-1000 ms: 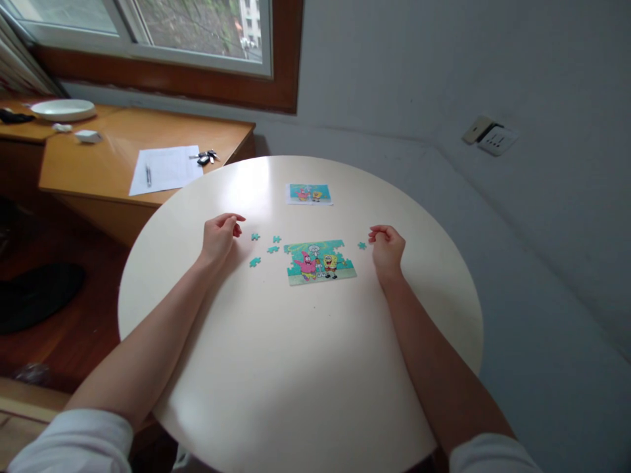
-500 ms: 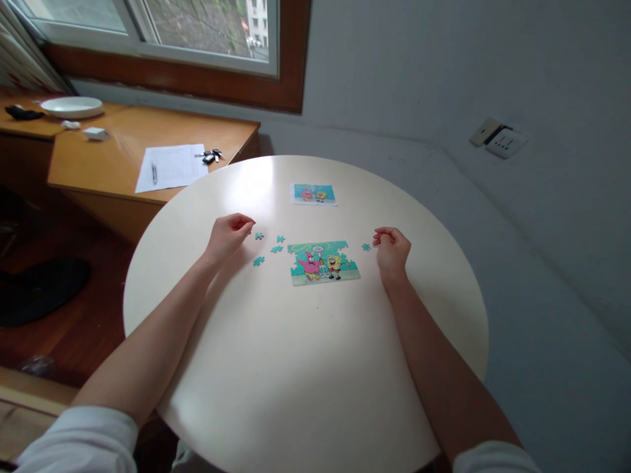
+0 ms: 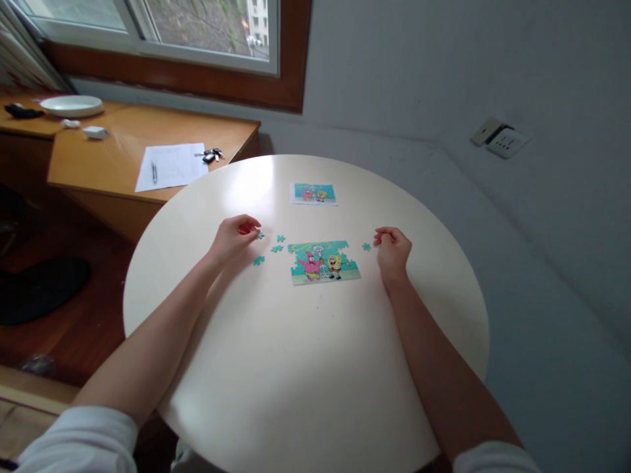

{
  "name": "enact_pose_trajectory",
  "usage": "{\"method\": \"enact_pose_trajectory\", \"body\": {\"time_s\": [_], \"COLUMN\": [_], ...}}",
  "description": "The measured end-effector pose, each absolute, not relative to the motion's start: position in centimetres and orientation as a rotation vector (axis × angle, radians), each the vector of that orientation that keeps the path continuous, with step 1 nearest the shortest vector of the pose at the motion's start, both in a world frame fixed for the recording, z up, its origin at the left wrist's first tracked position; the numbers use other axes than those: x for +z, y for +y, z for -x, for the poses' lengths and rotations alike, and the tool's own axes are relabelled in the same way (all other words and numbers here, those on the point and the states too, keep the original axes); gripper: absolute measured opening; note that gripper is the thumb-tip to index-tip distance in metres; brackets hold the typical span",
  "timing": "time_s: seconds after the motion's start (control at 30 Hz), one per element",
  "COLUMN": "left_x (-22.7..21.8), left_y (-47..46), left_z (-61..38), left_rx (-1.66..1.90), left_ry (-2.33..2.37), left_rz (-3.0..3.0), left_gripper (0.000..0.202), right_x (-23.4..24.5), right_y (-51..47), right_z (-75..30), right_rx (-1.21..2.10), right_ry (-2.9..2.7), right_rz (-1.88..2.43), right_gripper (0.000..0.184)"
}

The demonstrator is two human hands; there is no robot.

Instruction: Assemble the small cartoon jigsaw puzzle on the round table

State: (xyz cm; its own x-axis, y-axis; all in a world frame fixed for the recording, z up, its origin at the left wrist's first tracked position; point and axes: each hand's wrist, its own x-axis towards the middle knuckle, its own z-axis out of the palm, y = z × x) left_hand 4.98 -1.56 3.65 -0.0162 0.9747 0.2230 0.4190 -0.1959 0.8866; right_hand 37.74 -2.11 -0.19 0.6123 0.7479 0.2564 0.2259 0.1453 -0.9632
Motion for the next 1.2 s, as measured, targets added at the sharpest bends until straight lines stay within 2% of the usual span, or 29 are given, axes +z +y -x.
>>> {"method": "enact_pose_trajectory", "body": {"time_s": [0.3,1.2], "left_x": [4.1,3.4], "left_y": [-1.9,-1.2], "left_z": [-5.0,-4.3], "left_rx": [1.196,1.299], "left_ry": [1.562,1.568], "left_rz": [-1.713,-1.683], "left_gripper": [0.006,0.009], "right_x": [-0.2,-1.0], "right_y": [-2.1,-1.8], "right_z": [-37.8,-38.8], "right_rx": [0.455,0.48], "right_ry": [-0.891,-0.974], "right_rz": [1.414,1.49], "right_gripper": [0.019,0.021]}}
